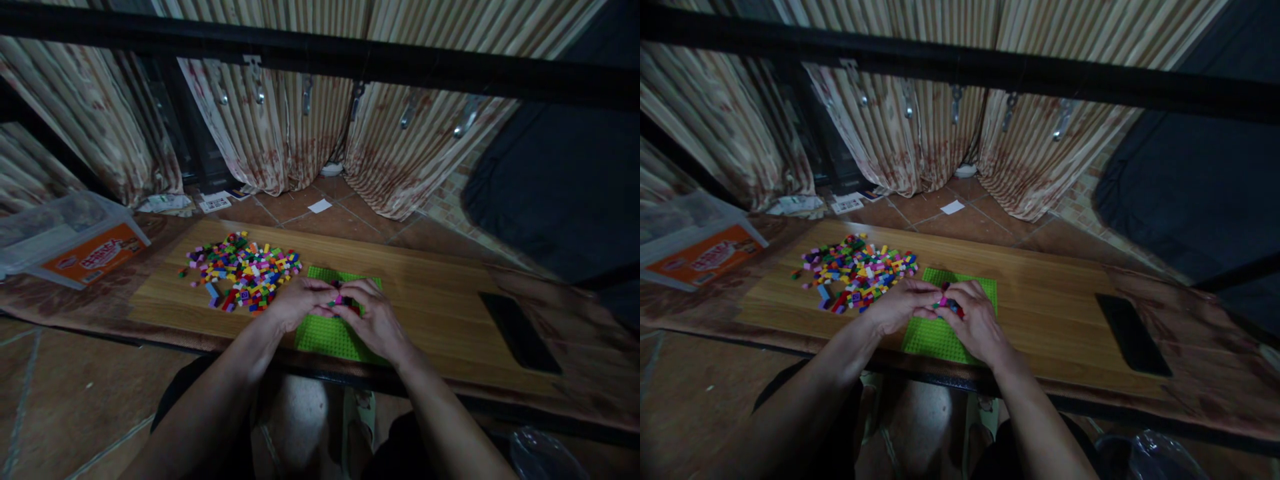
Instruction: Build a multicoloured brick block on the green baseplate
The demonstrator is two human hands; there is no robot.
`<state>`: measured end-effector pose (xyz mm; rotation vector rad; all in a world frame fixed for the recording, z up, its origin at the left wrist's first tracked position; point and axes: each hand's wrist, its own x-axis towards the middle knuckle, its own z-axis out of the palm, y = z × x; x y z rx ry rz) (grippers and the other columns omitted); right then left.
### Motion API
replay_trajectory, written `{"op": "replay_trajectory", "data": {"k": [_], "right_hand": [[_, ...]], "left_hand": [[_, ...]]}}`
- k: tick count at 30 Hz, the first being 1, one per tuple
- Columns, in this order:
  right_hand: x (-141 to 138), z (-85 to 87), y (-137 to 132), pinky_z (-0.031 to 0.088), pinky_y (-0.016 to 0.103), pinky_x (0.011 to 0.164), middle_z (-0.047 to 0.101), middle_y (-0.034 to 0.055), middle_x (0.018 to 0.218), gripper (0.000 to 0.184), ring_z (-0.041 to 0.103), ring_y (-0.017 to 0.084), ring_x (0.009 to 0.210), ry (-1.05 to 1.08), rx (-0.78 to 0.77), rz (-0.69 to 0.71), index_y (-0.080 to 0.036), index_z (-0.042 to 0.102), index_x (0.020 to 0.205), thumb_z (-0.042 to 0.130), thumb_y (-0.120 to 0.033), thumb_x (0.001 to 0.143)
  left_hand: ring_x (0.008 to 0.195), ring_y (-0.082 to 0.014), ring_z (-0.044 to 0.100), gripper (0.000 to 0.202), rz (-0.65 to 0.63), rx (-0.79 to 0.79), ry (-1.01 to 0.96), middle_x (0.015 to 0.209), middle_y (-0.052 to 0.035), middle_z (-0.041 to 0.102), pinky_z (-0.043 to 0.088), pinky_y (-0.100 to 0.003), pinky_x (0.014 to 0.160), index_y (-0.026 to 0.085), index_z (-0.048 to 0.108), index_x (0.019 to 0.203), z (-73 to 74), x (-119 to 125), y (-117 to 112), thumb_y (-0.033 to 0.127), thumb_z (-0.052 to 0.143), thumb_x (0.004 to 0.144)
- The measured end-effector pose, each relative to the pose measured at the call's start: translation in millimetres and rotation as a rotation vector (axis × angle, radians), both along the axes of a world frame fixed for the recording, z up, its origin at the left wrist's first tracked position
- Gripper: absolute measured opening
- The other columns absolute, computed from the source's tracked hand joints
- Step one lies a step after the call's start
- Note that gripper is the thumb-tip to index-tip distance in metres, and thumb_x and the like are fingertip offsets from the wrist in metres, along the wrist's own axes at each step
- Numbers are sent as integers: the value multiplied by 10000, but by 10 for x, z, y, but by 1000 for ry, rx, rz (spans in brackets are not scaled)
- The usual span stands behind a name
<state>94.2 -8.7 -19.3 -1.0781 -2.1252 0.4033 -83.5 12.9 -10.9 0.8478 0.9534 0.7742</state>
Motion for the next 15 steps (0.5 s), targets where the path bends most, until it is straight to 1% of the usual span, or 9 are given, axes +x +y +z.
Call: {"op": "replay_trajectory", "data": {"k": [4,9,12,15], "right_hand": [[24,35,0,473,396,832,629,55,987,139,556,217,958,17,-23,30,-241,626,962,613,-334,860],[71,91,-20,466,388,852,625,52,998,133,558,213,981,51,-61,61,-249,626,986,595,-310,872],[100,93,-21,467,371,845,628,48,1006,153,567,209,979,74,-58,39,-251,630,1002,609,-309,862],[118,72,-9,467,367,839,633,41,1003,176,576,208,969,90,-29,-1,-256,632,1007,631,-328,846]], "left_hand": [[606,-130,651,385,-29,-4,-6,692,-66,696,529,-253,630,65,694,807,7,-14,11,305,848,549],[629,-128,657,269,-94,10,-7,699,-73,702,515,-239,640,75,695,785,34,-71,15,253,806,616],[659,-130,663,212,-138,-13,-33,710,-71,703,519,-249,673,86,692,820,56,-97,13,213,762,666],[670,-128,659,144,-106,-46,-94,716,-51,694,526,-262,690,102,674,824,65,-95,14,144,700,689]]}}
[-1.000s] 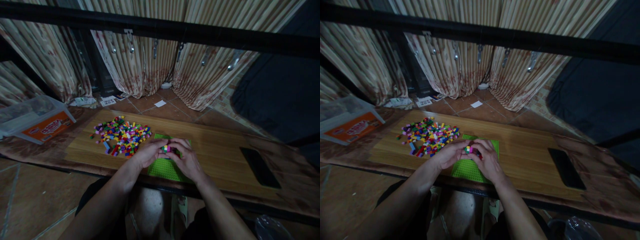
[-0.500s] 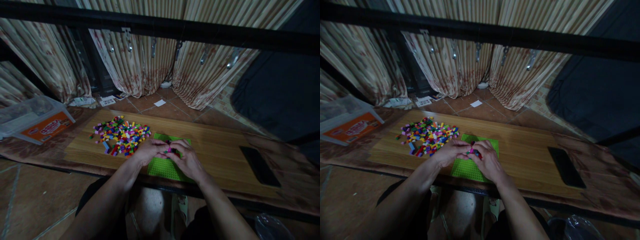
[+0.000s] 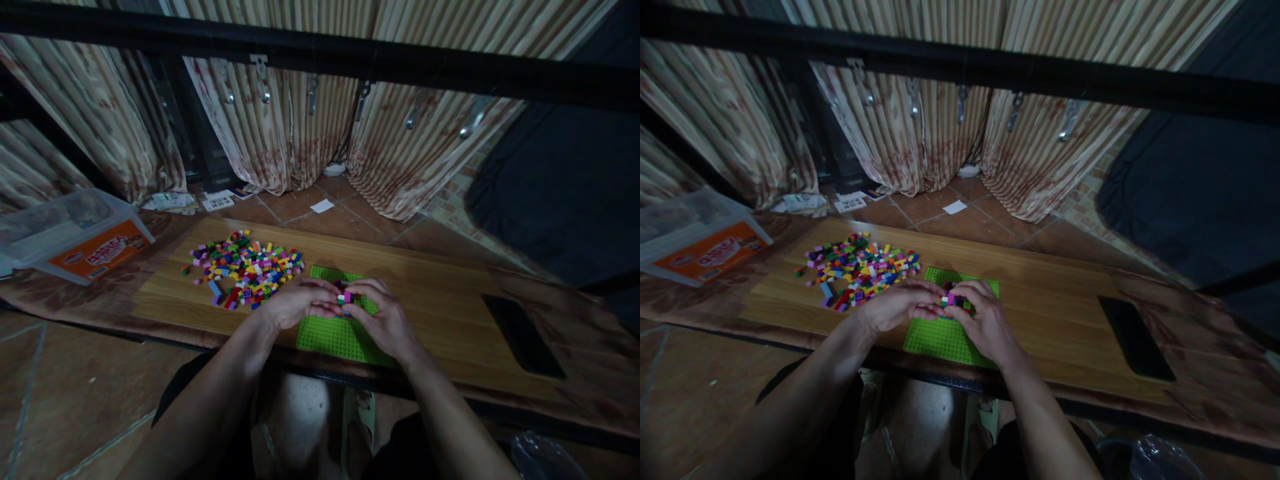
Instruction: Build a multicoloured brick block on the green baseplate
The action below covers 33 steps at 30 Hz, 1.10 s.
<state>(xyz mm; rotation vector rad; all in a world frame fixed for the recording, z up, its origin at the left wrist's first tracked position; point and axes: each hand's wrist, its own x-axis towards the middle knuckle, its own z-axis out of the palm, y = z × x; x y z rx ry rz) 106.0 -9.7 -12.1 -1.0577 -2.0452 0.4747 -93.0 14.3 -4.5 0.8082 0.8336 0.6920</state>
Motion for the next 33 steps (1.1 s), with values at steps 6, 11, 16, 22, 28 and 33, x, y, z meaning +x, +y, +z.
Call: {"op": "replay_trajectory", "data": {"k": [6,11,16,22,28,33], "right_hand": [[2,-25,4,466,372,826,638,37,978,175,578,207,946,6,58,-53,-260,624,997,635,-342,843],[-41,-25,-20,471,379,829,644,44,989,191,575,212,951,-21,60,-43,-256,624,1010,633,-349,844],[-65,-48,-20,474,380,844,650,50,1009,198,578,214,977,-27,46,-47,-252,632,1010,631,-360,844],[-45,-19,-18,484,375,840,651,43,1005,180,590,208,979,-12,-41,24,-265,642,1003,616,-362,854],[0,-8,-25,490,376,851,665,37,1006,197,610,201,964,99,-146,43,-265,655,1017,622,-356,846],[10,-95,30,515,320,717,690,7,870,244,624,153,752,454,-316,-108,-258,661,1030,657,-347,803]], "left_hand": [[681,-136,639,145,-27,-81,-52,751,-56,676,487,-233,595,114,658,829,20,60,-9,217,652,726],[571,-66,529,330,-35,49,-12,649,5,595,345,-175,496,116,675,805,11,121,-57,387,778,648],[509,-55,456,345,-19,141,59,539,23,542,270,-194,474,109,675,699,-45,131,-53,416,799,600],[456,-58,427,281,-64,131,131,488,20,526,265,-211,454,116,664,612,-2,98,-42,375,776,611],[486,-57,466,209,-74,99,91,552,11,559,309,-194,465,114,667,678,25,59,-33,307,745,654],[519,-67,521,99,84,-18,44,640,-13,604,341,-170,448,116,662,777,14,51,13,142,611,696]]}}
